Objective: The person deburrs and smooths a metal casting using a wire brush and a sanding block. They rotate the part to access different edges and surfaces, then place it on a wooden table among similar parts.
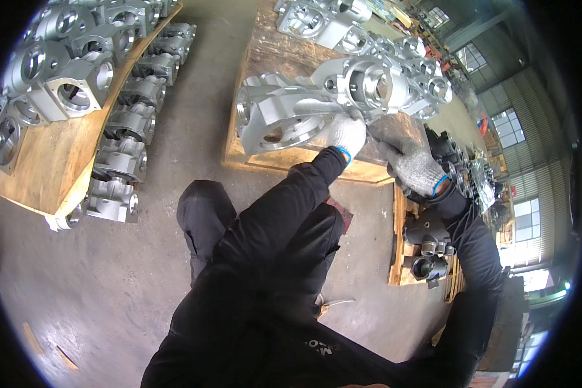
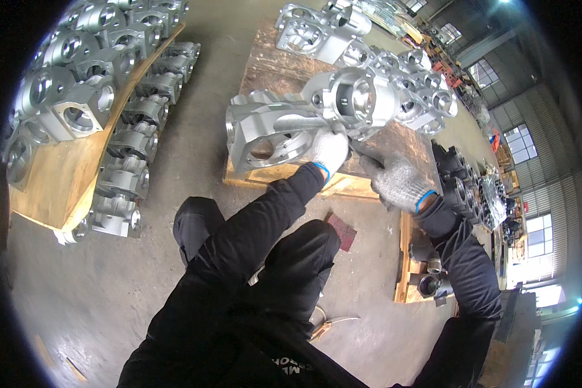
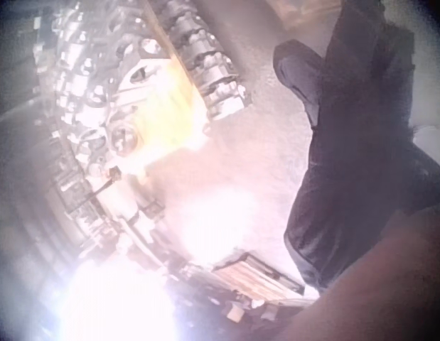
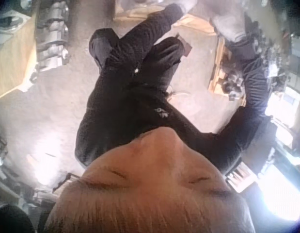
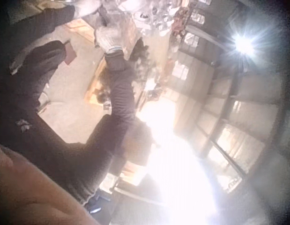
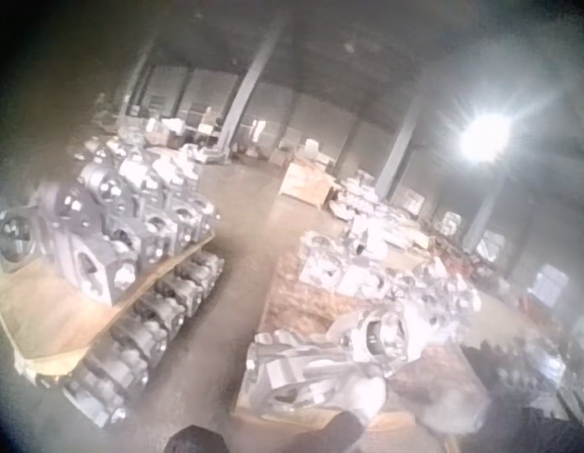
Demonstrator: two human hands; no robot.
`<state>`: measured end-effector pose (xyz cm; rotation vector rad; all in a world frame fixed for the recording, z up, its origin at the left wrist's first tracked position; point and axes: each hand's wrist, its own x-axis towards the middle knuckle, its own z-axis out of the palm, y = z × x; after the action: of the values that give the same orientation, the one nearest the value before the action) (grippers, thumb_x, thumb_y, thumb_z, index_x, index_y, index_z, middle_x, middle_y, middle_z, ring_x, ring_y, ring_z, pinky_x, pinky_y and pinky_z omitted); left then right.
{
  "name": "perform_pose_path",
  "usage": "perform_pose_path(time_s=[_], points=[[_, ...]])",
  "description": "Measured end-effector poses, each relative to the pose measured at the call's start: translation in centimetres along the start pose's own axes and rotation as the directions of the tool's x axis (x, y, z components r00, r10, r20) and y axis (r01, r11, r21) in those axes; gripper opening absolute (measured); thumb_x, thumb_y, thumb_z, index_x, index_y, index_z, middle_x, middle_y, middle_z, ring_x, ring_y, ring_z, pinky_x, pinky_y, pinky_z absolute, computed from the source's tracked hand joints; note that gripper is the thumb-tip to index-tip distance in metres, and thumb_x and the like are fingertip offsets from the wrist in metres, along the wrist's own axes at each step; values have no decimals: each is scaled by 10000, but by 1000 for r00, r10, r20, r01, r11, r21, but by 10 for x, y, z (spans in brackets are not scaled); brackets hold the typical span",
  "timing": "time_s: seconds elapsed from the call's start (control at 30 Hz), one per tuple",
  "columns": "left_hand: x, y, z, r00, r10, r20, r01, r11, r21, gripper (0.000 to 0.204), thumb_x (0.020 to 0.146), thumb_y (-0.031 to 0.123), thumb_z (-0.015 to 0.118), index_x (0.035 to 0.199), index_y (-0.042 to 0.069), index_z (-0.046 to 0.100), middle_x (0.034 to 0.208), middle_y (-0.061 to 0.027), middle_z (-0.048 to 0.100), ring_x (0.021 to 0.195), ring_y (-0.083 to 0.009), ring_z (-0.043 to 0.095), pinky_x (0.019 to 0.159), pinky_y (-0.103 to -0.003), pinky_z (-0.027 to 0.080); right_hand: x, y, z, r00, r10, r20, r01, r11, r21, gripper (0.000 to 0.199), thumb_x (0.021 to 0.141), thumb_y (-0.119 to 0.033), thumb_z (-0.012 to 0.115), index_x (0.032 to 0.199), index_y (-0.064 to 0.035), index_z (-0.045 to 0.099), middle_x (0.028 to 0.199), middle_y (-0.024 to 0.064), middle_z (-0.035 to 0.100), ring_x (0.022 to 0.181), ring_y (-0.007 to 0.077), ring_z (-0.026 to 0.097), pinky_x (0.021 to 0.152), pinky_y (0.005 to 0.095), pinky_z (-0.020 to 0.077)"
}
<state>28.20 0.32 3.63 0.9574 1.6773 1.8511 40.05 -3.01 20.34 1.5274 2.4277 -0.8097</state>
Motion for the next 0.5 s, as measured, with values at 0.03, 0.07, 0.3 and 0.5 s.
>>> perform_pose_path(time_s=[0.03,0.07,0.3,0.5], points=[[-2,-1,-6,996,-52,73,59,994,-93,628,1109,333,303,842,-31,739,822,-275,721,832,-466,705,769,-534,551,0,2,3,998,-44,-52,45,999,12,459,1077,-348,561,1400,-28,625,652,32,569,522,126,596,442,295,483],[-3,0,-8,990,-121,72,130,981,-145,606,1105,354,344,822,-29,719,753,-249,697,752,-427,692,714,-511,543,-1,4,6,998,-56,-10,56,998,16,456,1080,-348,558,1402,-32,628,643,29,566,514,124,592,440,296,482],[-5,-7,1,999,37,19,-38,997,71,557,1073,276,343,788,-40,703,812,-267,717,839,-433,715,760,-528,562,-2,5,10,1000,-20,-22,21,1000,22,447,1066,-299,586,1421,-29,612,640,30,580,525,102,590,470,302,481],[5,-22,3,972,-218,92,237,884,-403,610,1096,465,416,799,-12,655,630,-131,647,546,-258,651,550,-408,503,-20,-7,3,810,-570,-139,456,760,-464,376,938,-66,647,1309,-5,647,1039,252,709,980,419,717,855,430,567]])
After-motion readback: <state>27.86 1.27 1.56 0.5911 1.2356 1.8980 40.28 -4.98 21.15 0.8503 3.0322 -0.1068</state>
